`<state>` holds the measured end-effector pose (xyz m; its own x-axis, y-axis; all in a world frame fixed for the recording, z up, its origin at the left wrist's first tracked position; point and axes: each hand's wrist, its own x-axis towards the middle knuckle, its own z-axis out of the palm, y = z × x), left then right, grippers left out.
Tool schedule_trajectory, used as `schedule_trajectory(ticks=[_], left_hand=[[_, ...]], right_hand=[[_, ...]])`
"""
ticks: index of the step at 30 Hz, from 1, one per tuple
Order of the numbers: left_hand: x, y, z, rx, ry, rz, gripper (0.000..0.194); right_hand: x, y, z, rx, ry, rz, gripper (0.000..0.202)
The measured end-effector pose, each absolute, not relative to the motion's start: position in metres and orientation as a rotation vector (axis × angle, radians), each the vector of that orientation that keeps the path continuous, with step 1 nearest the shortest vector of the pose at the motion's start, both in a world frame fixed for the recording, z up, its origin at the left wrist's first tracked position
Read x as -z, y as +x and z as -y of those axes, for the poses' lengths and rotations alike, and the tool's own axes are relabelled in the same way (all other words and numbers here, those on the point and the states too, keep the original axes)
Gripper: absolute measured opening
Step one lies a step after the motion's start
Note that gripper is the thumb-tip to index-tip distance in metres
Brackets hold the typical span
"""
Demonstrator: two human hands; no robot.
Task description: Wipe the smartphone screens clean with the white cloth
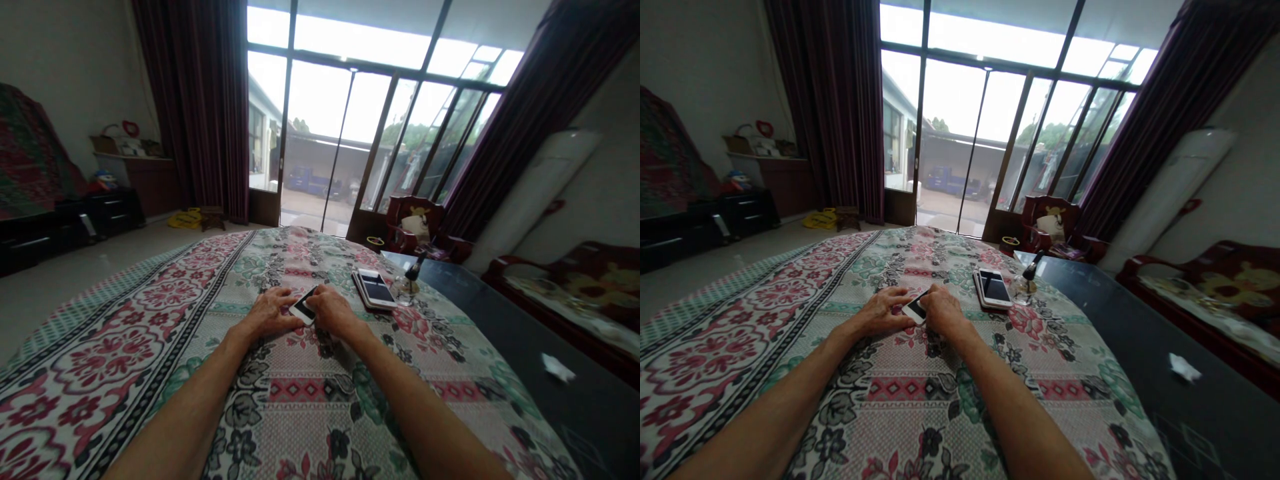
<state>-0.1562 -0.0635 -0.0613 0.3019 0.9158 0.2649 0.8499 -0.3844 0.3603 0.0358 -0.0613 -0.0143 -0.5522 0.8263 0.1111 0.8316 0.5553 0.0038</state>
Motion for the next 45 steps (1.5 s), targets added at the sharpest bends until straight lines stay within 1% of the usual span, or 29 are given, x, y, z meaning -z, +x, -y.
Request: schedule_trajectory(ticks=[2, 4, 10, 14, 18, 22, 33, 37, 40, 45], left_hand=[[0.061, -0.156, 0.063, -0.649, 2.416, -1.642, 0.055], [0.061, -0.156, 0.063, -0.647, 2.431, -1.626, 0.054], [0.059, -0.157, 0.064, -0.645, 2.418, -1.614, 0.054], [0.059, -0.157, 0.064, -0.649, 2.413, -1.622, 0.055], [0.059, -0.156, 0.064, -0.648, 2.424, -1.638, 0.056], [0.060, -0.157, 0.064, -0.659, 2.431, -1.624, 0.057], [0.065, -0.157, 0.060, -0.679, 2.421, -1.613, 0.053], [0.064, -0.158, 0.060, -0.680, 2.422, -1.600, 0.053], [0.062, -0.158, 0.062, -0.678, 2.414, -1.605, 0.054], [0.062, -0.157, 0.062, -0.678, 2.402, -1.613, 0.055]], right_hand=[[0.014, 0.032, 0.063, 0.020, -1.361, 2.713, 0.019], [0.015, 0.033, 0.061, 0.000, -1.358, 2.689, 0.021], [0.021, 0.051, 0.042, 0.160, -1.656, 2.468, 0.028], [0.022, 0.058, 0.040, 0.160, -1.753, 2.405, 0.029], [0.024, 0.055, 0.040, 0.142, -1.648, 2.415, 0.029], [0.028, 0.052, 0.038, 0.125, -1.562, 2.370, 0.034], [0.009, 0.034, 0.063, -0.073, -1.196, 2.702, 0.022], [0.009, 0.033, 0.060, -0.145, -1.052, 2.794, 0.018], [0.012, 0.040, 0.051, -0.116, -1.215, 2.729, 0.020], [0.021, 0.052, 0.043, 0.125, -1.557, 2.518, 0.027]])
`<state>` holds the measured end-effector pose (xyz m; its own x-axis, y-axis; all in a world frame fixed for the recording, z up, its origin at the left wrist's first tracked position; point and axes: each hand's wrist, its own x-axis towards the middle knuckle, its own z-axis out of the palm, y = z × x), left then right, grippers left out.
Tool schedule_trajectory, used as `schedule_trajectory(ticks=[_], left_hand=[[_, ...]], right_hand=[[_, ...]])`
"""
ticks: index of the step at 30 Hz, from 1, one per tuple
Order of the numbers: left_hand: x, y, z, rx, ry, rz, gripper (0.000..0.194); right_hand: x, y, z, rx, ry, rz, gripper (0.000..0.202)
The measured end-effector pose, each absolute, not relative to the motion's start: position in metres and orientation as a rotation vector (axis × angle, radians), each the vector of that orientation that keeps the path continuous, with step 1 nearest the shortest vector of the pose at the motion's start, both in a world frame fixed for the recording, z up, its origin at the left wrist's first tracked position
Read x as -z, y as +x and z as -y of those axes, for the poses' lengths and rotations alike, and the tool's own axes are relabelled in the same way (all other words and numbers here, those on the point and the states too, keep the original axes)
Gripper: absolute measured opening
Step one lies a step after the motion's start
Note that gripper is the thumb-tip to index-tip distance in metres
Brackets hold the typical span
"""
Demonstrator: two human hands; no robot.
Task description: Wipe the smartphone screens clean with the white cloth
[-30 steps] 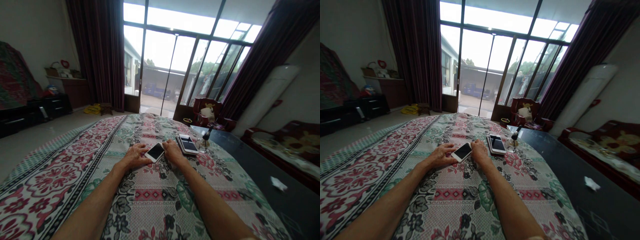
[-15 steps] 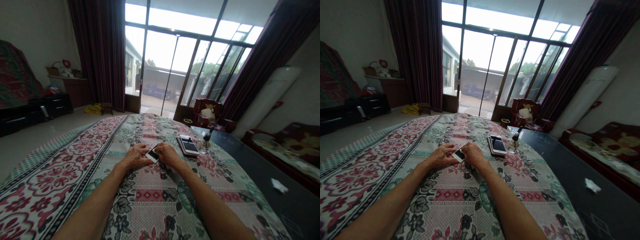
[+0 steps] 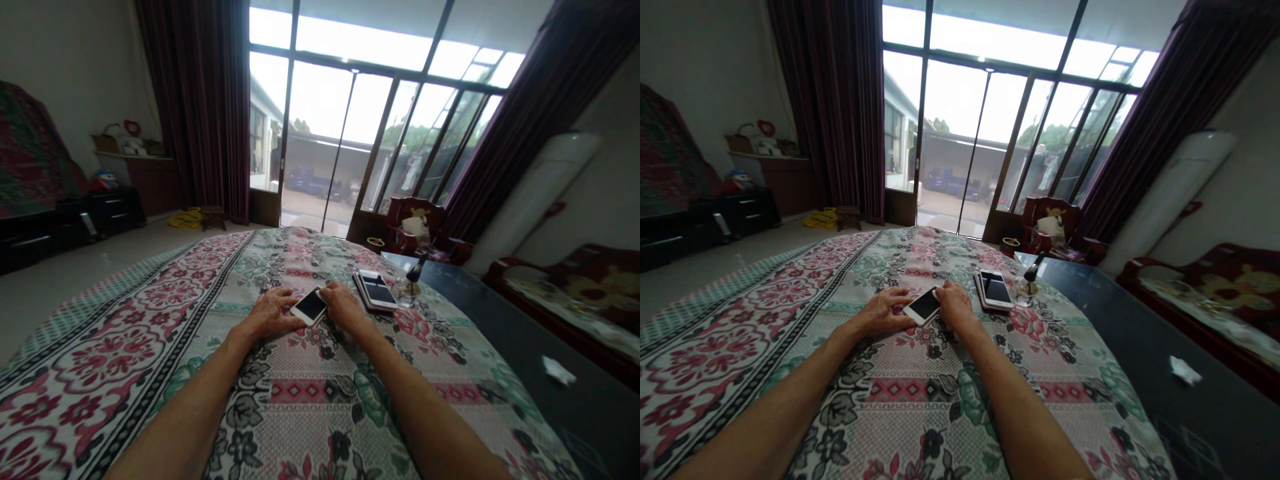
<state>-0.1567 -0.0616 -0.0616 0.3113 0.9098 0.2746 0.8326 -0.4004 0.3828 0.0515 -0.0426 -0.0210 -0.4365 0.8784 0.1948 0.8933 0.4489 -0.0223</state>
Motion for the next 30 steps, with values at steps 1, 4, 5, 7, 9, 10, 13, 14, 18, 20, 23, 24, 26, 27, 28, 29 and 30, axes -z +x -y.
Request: schedule_trajectory(ticks=[1, 4, 5, 7, 9, 10, 13, 14, 18, 20, 23, 24, 26, 27, 28, 29, 30], left_hand=[[0.062, -0.157, 0.061, -0.678, 2.402, -1.614, 0.055], [0.062, -0.157, 0.061, -0.681, 2.412, -1.610, 0.056], [0.062, -0.157, 0.061, -0.680, 2.418, -1.608, 0.056], [0.062, -0.157, 0.061, -0.676, 2.426, -1.612, 0.056], [0.062, -0.157, 0.062, -0.670, 2.426, -1.618, 0.055], [0.062, -0.157, 0.062, -0.670, 2.425, -1.619, 0.054], [0.062, -0.157, 0.063, -0.692, 2.433, -1.614, 0.054], [0.061, -0.156, 0.063, -0.702, 2.436, -1.612, 0.054], [0.060, -0.155, 0.064, -0.710, 2.431, -1.625, 0.054], [0.058, -0.154, 0.065, -0.697, 2.438, -1.622, 0.053], [0.056, -0.153, 0.065, -0.693, 2.447, -1.621, 0.053], [0.056, -0.152, 0.066, -0.696, 2.448, -1.624, 0.052], [0.057, -0.152, 0.065, -0.699, 2.448, -1.632, 0.052], [0.057, -0.153, 0.065, -0.696, 2.444, -1.637, 0.051], [0.058, -0.153, 0.064, -0.688, 2.438, -1.639, 0.050], [0.059, -0.154, 0.064, -0.678, 2.434, -1.639, 0.050], [0.060, -0.155, 0.063, -0.666, 2.432, -1.635, 0.049]], right_hand=[[0.022, 0.052, 0.043, 0.144, -1.568, 2.510, 0.027], [0.024, 0.047, 0.047, 0.105, -1.453, 2.583, 0.025], [0.025, 0.044, 0.047, 0.090, -1.397, 2.611, 0.025], [0.026, 0.041, 0.047, 0.088, -1.338, 2.638, 0.024], [0.027, 0.041, 0.043, 0.113, -1.371, 2.619, 0.024], [0.027, 0.042, 0.040, 0.124, -1.412, 2.598, 0.025], [0.029, 0.049, 0.032, 0.142, -1.563, 2.498, 0.028], [0.029, 0.051, 0.030, 0.142, -1.608, 2.468, 0.029], [0.030, 0.055, 0.024, 0.122, -1.675, 2.426, 0.030], [0.031, 0.054, 0.020, 0.121, -1.662, 2.439, 0.031], [0.031, 0.049, 0.015, 0.147, -1.611, 2.478, 0.031], [0.031, 0.047, 0.014, 0.156, -1.597, 2.489, 0.031], [0.032, 0.044, 0.012, 0.170, -1.583, 2.503, 0.030], [0.032, 0.042, 0.012, 0.175, -1.579, 2.508, 0.031], [0.033, 0.042, 0.012, 0.180, -1.576, 2.510, 0.031], [0.033, 0.041, 0.012, 0.185, -1.571, 2.512, 0.032], [0.034, 0.042, 0.012, 0.188, -1.565, 2.515, 0.032]])
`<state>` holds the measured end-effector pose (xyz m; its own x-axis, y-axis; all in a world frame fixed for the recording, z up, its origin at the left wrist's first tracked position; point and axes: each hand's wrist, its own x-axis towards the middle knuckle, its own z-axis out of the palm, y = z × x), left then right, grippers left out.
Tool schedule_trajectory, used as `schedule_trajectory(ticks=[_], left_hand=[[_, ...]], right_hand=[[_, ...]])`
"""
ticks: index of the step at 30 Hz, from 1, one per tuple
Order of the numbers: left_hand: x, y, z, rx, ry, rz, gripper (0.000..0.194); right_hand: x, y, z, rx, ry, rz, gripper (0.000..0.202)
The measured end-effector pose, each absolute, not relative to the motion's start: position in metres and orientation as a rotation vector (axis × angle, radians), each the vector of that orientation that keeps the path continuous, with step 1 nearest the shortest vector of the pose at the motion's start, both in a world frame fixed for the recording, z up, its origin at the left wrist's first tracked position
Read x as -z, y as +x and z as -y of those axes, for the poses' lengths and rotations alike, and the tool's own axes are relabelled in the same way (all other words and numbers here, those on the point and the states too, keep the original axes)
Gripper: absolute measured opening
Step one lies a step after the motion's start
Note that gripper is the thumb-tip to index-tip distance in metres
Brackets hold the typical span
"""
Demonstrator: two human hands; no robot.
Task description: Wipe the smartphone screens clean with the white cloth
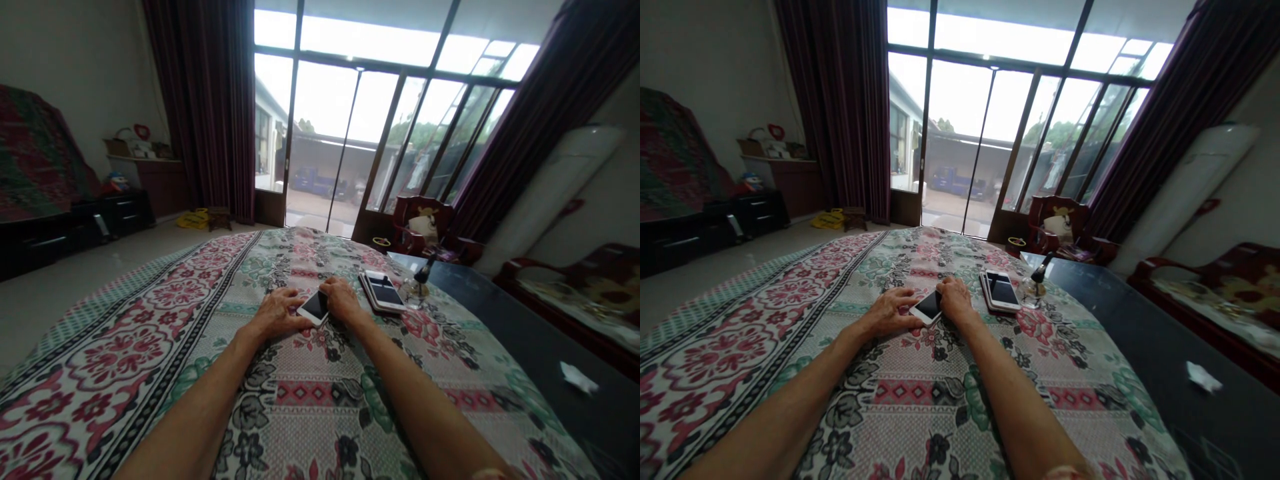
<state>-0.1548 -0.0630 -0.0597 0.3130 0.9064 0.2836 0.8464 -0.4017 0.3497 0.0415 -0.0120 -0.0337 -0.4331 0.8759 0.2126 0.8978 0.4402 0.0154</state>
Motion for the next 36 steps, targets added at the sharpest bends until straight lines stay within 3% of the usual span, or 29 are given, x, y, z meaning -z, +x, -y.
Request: schedule_trajectory(ticks=[7, 12, 16, 24, 36], left_hand=[[0.061, -0.159, 0.062, -0.628, 2.461, -1.579, 0.041], [0.060, -0.158, 0.063, -0.655, 2.437, -1.607, 0.054], [0.060, -0.155, 0.064, -0.604, 2.438, -1.635, 0.045], [0.056, -0.150, 0.066, -0.572, 2.422, -1.669, 0.050], [0.065, -0.152, 0.063, -0.655, 2.399, -1.668, 0.054]], right_hand=[[0.035, 0.045, 0.009, 0.075, -1.473, 2.547, 0.036], [0.035, 0.047, 0.008, 0.018, -1.406, 2.536, 0.036], [0.035, 0.049, 0.008, -0.022, -1.415, 2.540, 0.036], [0.035, 0.046, 0.020, 0.067, -1.342, 2.587, 0.036], [0.026, 0.053, 0.084, -0.037, -0.993, 2.708, 0.023]])
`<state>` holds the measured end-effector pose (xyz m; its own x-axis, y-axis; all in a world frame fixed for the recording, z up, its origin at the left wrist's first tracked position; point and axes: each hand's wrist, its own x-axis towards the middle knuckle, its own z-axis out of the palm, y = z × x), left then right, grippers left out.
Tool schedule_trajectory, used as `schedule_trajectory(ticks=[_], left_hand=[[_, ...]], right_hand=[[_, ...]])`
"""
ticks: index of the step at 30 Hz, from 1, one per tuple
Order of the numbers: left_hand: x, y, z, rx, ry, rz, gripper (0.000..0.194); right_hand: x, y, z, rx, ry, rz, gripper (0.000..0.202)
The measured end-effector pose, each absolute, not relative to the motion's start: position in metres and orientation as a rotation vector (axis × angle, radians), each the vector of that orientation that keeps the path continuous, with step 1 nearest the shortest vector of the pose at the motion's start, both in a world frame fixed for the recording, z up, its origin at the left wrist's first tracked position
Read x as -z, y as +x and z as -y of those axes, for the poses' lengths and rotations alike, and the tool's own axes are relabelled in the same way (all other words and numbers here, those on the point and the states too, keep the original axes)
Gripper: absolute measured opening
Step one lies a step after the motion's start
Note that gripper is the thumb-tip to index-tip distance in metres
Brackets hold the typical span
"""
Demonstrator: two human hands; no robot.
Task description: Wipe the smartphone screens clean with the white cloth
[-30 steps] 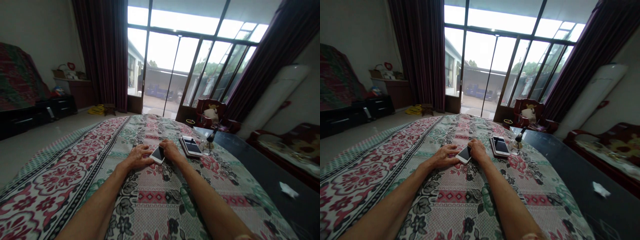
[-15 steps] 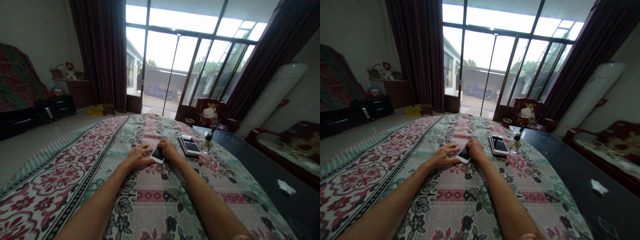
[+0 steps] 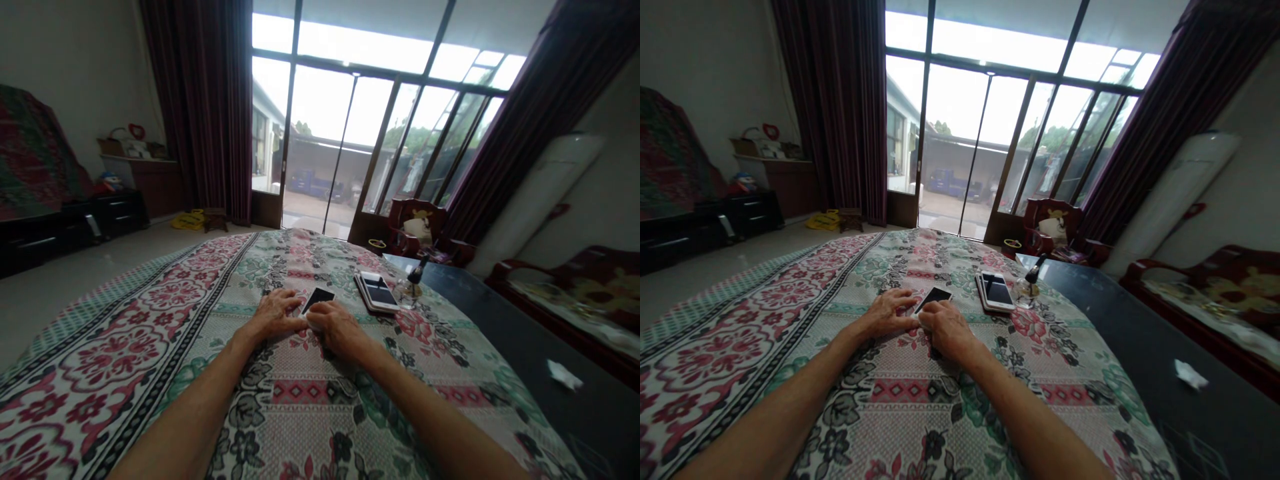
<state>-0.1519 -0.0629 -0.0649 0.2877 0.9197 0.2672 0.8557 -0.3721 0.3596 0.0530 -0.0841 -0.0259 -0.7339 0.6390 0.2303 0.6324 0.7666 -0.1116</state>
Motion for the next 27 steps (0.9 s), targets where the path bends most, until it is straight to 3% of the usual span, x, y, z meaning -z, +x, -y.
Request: schedule_trajectory(ticks=[18, 27], left_hand=[[0.059, -0.149, 0.064, -0.564, 2.425, -1.681, 0.048], [0.063, -0.148, 0.063, -0.602, 2.404, -1.695, 0.050]], right_hand=[[0.028, 0.053, 0.011, 0.101, -1.512, 2.558, 0.034], [0.025, 0.054, 0.059, 0.065, -1.121, 2.714, 0.030]])
